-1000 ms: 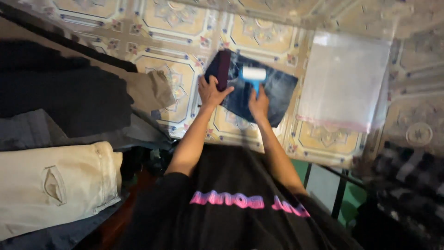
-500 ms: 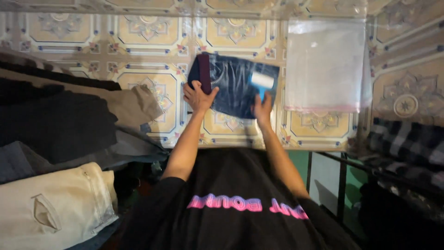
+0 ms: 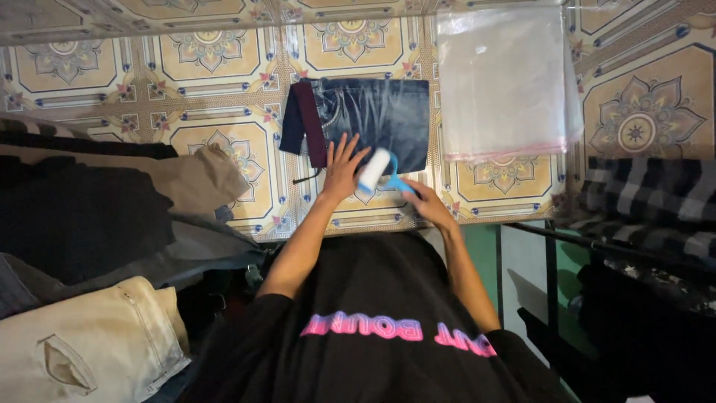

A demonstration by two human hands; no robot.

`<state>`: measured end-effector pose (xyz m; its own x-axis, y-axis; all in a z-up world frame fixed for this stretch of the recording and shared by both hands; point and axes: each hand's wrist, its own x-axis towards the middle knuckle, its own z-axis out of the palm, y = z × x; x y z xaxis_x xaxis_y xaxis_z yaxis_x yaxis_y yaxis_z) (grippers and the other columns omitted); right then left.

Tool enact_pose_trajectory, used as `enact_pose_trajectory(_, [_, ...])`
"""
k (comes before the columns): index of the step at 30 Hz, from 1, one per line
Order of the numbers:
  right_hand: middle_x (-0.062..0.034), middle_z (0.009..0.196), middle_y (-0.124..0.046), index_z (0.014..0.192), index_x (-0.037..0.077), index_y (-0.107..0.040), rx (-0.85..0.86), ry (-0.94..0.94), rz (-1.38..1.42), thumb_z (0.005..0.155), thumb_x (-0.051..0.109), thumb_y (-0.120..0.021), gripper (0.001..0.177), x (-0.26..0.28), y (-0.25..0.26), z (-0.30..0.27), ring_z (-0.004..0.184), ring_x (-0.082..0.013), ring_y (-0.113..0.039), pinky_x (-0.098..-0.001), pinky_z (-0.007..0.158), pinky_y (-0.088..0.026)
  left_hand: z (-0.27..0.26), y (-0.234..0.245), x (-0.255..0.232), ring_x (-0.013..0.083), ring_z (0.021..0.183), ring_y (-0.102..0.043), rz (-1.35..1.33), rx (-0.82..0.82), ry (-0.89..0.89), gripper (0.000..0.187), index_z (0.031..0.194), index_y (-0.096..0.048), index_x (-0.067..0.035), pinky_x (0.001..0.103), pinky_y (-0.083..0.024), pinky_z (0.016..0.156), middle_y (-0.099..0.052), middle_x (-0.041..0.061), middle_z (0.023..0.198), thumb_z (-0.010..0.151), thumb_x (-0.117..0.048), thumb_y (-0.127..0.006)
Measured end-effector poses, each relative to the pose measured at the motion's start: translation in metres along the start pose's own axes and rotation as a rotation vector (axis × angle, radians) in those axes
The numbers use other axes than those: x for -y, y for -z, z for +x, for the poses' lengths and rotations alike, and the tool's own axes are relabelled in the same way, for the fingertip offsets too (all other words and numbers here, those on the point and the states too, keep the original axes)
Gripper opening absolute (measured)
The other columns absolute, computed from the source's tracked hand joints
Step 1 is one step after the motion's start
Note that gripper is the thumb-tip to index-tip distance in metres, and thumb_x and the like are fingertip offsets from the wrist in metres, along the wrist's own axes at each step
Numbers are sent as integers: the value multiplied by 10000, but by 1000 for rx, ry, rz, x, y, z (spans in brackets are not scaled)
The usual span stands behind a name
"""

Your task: The person cleans a pair of jeans using a lint roller and then folds them and places them inside a plastic bag.

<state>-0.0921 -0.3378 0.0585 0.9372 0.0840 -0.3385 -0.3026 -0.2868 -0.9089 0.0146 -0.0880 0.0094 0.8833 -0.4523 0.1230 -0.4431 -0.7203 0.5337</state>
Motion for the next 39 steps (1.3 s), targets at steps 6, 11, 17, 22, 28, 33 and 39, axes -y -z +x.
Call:
enact_pose_trajectory(6, [-116,1262,-727,1355,233,-703,168,236,-274,992,203,-664,366,-47,38,0,1256,-361,-621,-487,1140,-372,7,-19,8,309,1597,-46,80,6,-13,492,1584,-411,-380,582,20,1241,-132,32,1744,1094,-402,-439])
enact_pose_trajectory(11, [-126,1183,-706,1361,255,-687,52,267,-333,1000,171,-636,374,-42,59,10,1167,-398,-605,-507,1111,-357,25,-34,12,324,1593,-29,153,-72,5,459,1571,-433,-375,602,32,1240,-129,28,1738,1115,-429,-428])
enact_pose_trajectory(17, [-34,1162,-701,1283,313,-719,-93,194,-470,995,140,-629,348,-63,86,-10,1167,-281,-598,-402,1123,-328,30,-44,19,320,1589,-41,220,-128,35,466,1561,-418,-408,611,27,1238,-140,2,1734,1111,-489,-331])
enact_pose_trajectory(22, [-79,1241,-684,1222,220,-740,-135,143,-485,969,45,-620,330,-61,103,-6,1276,-328,-531,-422,1153,-324,32,-38,7,344,1585,-64,111,-183,26,411,1498,-538,-337,613,38,1238,-205,35,1721,1089,-334,-491])
enact_pose_trajectory(28, [-83,1226,-652,1339,200,-688,-500,201,-497,943,61,-635,423,-74,129,66,1200,-320,-614,-433,1098,-411,66,-50,-41,392,1403,-475,-127,-230,-152,471,1298,-686,-189,546,-348,1181,-501,124,1502,849,-56,-640])
enact_pose_trajectory(33, [-150,1185,-624,1336,101,-644,-906,97,-543,861,87,-765,490,-88,145,100,1129,-383,-618,-473,1032,-434,118,-73,-112,320,1172,-656,-543,-68,-86,346,1228,-717,-206,435,-498,1036,-655,61,1213,932,-71,-600])
enact_pose_trajectory(39, [-192,1229,-608,1360,90,-632,-1040,-100,-451,834,83,-771,544,-110,157,86,1147,-444,-595,-501,1048,-446,161,-141,-144,282,1150,-686,-722,102,51,354,1264,-715,-203,388,-538,981,-709,58,1143,948,-79,-615])
